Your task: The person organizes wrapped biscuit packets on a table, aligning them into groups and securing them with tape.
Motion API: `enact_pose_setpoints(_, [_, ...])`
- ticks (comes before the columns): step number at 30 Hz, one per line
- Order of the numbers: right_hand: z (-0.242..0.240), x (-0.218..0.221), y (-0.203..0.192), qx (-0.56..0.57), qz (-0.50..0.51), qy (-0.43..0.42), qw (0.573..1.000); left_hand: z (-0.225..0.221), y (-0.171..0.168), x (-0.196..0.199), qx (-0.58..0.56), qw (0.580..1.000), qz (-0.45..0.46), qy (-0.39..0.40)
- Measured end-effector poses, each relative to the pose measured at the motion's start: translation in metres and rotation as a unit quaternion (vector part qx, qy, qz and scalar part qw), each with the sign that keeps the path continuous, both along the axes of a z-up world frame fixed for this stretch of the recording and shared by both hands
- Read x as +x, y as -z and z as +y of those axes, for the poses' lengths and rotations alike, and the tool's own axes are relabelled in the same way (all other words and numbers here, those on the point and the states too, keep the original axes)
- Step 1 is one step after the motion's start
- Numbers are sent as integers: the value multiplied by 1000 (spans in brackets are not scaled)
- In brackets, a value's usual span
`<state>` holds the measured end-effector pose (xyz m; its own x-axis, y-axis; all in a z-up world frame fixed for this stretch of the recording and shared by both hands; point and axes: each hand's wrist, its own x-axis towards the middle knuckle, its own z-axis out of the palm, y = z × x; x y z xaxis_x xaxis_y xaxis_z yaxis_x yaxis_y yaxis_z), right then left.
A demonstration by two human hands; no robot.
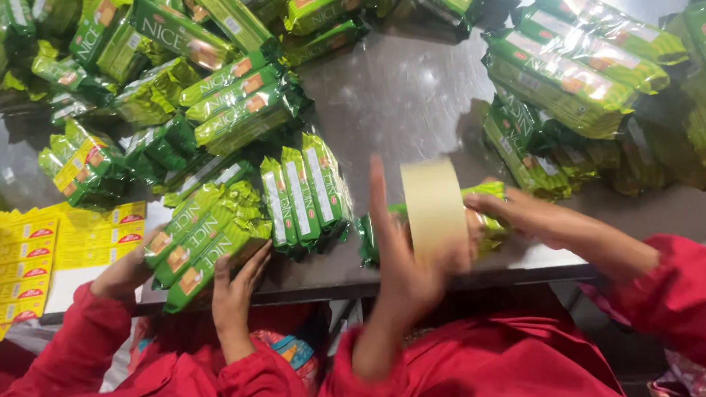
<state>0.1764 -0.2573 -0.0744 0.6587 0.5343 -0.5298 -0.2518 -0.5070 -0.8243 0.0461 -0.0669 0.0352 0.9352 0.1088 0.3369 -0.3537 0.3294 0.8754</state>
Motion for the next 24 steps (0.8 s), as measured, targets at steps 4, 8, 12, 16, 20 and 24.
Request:
enact_pose_setpoints(4, [12,23,-20,-174,58,-42,982,30,32,120,-53,982,181,-20])
enact_pose_setpoints(8, [30,-21,-52,-359,-290,-39,887,37,79,140,-43,969,242,-23])
enact_pose_setpoints(12, [65,-45,-37,-207,-545,-10,812,37,88,139,-84,973,214,-7])
enact_pose_setpoints(16, [72,-46,-27,-210,-519,-39,828,44,44,140,-89,953,289,5])
enact_pose_setpoints(20, [69,-46,-32,-192,-519,-42,832,39,-3,33,-89,958,271,28])
enact_pose_setpoints(24, [69,-47,-37,-196,-499,-50,842,5,13,-89,-109,910,399,-6])
